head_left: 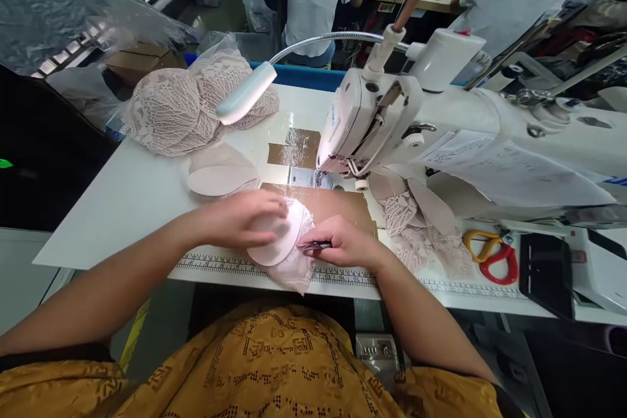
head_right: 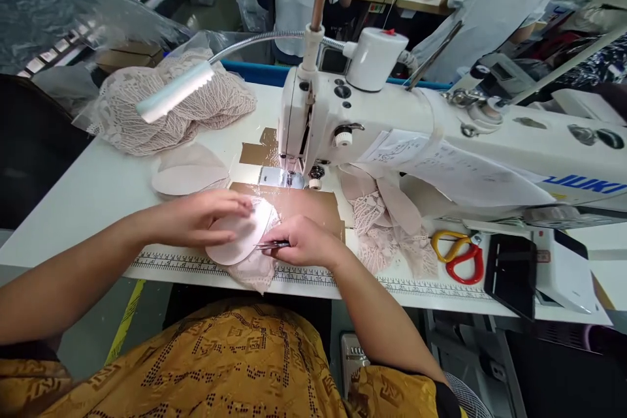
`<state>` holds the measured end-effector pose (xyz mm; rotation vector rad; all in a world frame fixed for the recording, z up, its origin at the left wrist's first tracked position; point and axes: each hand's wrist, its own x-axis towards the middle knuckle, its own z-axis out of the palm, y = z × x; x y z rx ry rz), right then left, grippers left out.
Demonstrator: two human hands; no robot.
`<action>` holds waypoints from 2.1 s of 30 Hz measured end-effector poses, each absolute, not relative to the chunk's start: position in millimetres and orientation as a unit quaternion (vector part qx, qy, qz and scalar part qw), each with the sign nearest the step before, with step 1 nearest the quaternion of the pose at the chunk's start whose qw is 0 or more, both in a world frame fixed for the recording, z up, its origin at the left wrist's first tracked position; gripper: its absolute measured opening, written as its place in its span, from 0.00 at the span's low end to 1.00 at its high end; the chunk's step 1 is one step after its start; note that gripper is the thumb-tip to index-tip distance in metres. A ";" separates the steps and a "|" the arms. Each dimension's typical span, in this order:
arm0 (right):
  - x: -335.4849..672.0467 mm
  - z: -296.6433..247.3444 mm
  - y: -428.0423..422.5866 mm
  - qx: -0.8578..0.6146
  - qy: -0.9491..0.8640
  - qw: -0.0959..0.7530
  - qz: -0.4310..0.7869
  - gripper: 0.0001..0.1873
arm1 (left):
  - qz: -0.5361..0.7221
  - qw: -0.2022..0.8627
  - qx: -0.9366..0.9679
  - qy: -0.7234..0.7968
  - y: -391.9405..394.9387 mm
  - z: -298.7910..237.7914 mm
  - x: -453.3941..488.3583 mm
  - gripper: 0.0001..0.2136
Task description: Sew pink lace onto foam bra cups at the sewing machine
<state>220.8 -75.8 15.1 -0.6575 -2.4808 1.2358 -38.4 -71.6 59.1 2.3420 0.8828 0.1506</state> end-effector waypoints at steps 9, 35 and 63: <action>221.9 11.7 -69.9 -0.441 -0.726 0.294 0.439 0.12 | 0.076 0.400 0.817 0.408 -37.7 37.9 -4.9 0.20; 218.2 16.0 -72.6 -0.421 -0.733 0.296 0.446 0.12 | 0.208 0.708 0.560 0.376 -44.0 14.7 0.3 0.13; 219.3 9.8 -66.1 -0.447 -0.661 0.262 0.543 0.17 | 0.134 0.511 0.773 0.351 -38.2 37.5 -24.9 0.18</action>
